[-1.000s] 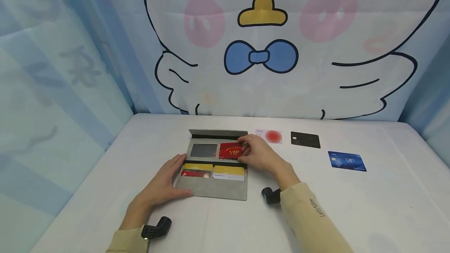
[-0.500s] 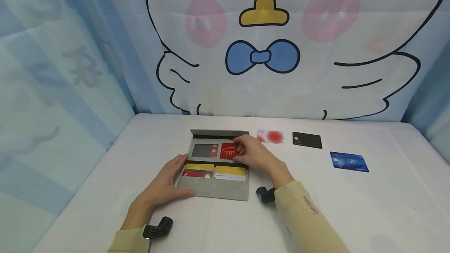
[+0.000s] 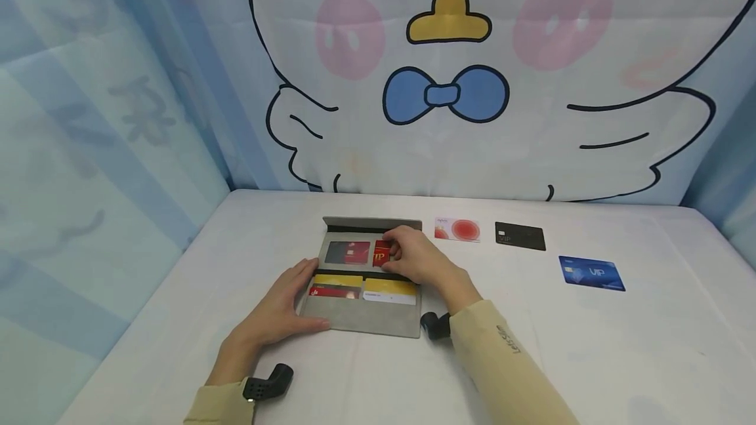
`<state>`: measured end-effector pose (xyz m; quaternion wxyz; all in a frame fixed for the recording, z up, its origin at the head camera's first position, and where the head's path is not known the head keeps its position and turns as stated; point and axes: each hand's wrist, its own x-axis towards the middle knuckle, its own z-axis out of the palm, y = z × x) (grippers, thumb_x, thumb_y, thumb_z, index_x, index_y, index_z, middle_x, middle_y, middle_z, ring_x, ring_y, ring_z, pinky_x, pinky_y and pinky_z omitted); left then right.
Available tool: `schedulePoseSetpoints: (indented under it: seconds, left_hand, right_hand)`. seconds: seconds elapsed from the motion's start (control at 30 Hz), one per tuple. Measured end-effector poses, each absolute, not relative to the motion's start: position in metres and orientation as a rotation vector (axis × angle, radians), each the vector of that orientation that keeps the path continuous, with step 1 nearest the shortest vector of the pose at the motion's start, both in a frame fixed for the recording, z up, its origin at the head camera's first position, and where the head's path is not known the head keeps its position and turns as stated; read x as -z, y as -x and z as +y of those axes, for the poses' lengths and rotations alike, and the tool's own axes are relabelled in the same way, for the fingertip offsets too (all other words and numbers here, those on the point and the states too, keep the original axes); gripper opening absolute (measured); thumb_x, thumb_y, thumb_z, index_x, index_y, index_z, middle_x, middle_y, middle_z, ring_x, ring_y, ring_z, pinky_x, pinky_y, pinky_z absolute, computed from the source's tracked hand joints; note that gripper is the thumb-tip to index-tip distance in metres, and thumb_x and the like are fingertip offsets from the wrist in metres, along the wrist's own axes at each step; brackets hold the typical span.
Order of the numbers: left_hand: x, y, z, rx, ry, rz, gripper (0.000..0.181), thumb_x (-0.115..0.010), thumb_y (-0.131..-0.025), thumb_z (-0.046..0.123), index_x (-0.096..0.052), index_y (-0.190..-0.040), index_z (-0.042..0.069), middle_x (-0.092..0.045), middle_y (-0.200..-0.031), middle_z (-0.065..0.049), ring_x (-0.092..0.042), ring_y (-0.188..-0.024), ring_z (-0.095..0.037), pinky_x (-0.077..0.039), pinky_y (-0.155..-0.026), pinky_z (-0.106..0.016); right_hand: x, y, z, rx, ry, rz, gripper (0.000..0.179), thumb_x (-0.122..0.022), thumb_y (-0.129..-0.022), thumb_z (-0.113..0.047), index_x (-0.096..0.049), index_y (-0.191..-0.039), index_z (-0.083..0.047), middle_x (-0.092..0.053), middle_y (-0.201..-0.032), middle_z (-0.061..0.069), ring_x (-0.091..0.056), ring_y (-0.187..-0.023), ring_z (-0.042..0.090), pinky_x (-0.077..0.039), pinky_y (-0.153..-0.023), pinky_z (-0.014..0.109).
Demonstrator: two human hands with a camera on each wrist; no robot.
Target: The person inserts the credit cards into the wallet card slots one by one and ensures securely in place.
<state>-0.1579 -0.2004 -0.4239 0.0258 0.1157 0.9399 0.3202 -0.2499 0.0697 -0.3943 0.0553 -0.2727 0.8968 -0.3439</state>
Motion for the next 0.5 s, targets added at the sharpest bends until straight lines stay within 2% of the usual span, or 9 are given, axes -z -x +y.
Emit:
schedulePoseSetpoints:
  seconds: [0.5]
  left_hand:
    - [0.423, 0.158, -0.1999, -0.997, -0.36, 2.908, 0.111, -0.078, -0.06, 0.06, -0.027, -0.148, 0.015, -0.026, -0.151, -0.003, -0.019, -0.138, -0.024, -0.019, -0.11, -0.046]
  right_hand:
    - [0.3922, 0.2512, 0.065, 0.984, 0.858, 2.747, 0.048, -0.077, -0.077, -0.014, -0.058, -0.118, 0.002, -0.059, -0.098, 0.007, -0.056, -0.08, 0.015, -0.052, -0.075, 0.028]
